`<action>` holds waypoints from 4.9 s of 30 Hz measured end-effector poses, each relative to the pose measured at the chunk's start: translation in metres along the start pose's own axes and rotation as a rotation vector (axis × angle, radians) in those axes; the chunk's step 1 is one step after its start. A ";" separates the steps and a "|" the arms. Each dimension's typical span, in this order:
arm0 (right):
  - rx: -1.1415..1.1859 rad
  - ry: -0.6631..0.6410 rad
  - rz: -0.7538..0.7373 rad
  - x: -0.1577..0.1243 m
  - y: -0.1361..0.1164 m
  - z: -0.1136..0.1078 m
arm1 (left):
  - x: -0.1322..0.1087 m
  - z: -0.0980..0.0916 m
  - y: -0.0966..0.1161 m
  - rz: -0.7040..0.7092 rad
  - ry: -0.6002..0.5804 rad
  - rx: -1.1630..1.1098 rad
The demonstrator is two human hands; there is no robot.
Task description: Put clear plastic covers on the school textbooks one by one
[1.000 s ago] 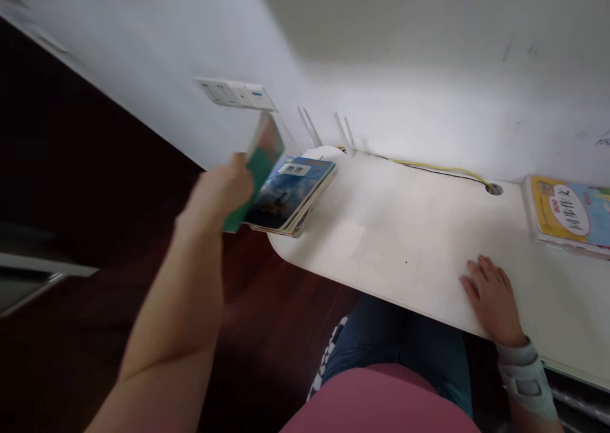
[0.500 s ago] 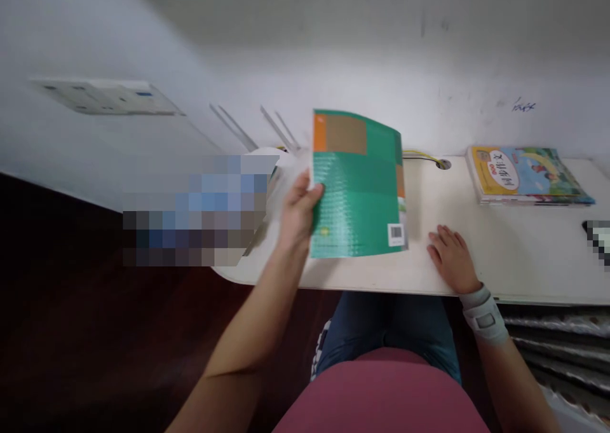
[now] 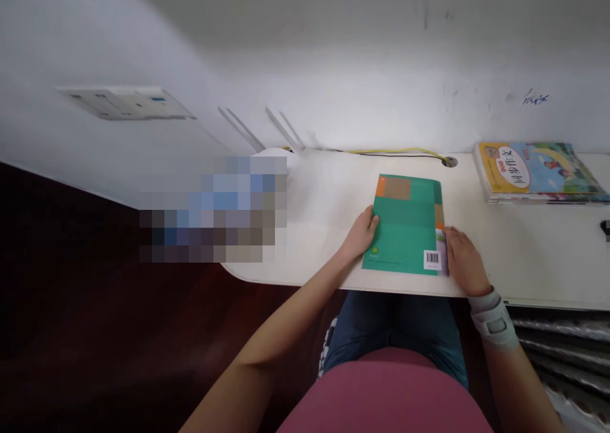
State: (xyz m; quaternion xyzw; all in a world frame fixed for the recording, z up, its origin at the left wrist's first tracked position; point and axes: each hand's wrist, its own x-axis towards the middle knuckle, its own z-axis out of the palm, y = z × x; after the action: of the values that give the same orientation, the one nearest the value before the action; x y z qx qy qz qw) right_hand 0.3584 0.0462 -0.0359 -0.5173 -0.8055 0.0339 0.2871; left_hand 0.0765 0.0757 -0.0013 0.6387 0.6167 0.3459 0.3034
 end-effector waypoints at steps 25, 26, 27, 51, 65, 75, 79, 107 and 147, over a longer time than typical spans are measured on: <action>-0.045 -0.067 -0.058 0.003 -0.008 -0.008 | 0.011 -0.070 -0.070 -0.065 0.133 0.544; -0.050 -0.068 -0.057 0.003 -0.008 -0.008 | 0.011 -0.069 -0.070 -0.066 0.140 0.547; -0.056 -0.068 -0.057 0.003 -0.008 -0.008 | 0.010 -0.068 -0.071 -0.069 0.141 0.549; -0.040 -0.096 -0.034 0.003 -0.011 -0.010 | -0.013 -0.088 -0.047 0.077 0.111 0.112; -0.067 -0.108 -0.016 0.006 -0.019 -0.013 | -0.036 0.013 0.055 0.512 -0.229 0.705; 0.525 -0.114 0.231 0.021 -0.084 -0.009 | -0.038 0.007 0.063 0.483 -0.210 0.706; 1.003 -0.123 0.321 0.035 -0.102 -0.001 | -0.036 -0.014 0.056 0.560 -0.317 0.589; -0.149 -0.081 0.324 -0.007 -0.036 -0.010 | -0.039 0.071 0.064 0.540 -0.443 0.712; -0.304 -0.084 0.252 -0.008 -0.042 -0.012 | 0.034 0.046 0.083 0.559 -0.727 0.906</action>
State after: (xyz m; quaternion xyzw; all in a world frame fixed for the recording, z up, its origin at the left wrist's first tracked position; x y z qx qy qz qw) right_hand 0.3321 0.0170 -0.0148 -0.6496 -0.7414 -0.0311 0.1652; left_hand 0.1618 0.1065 0.0416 0.9165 0.3701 -0.1214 0.0916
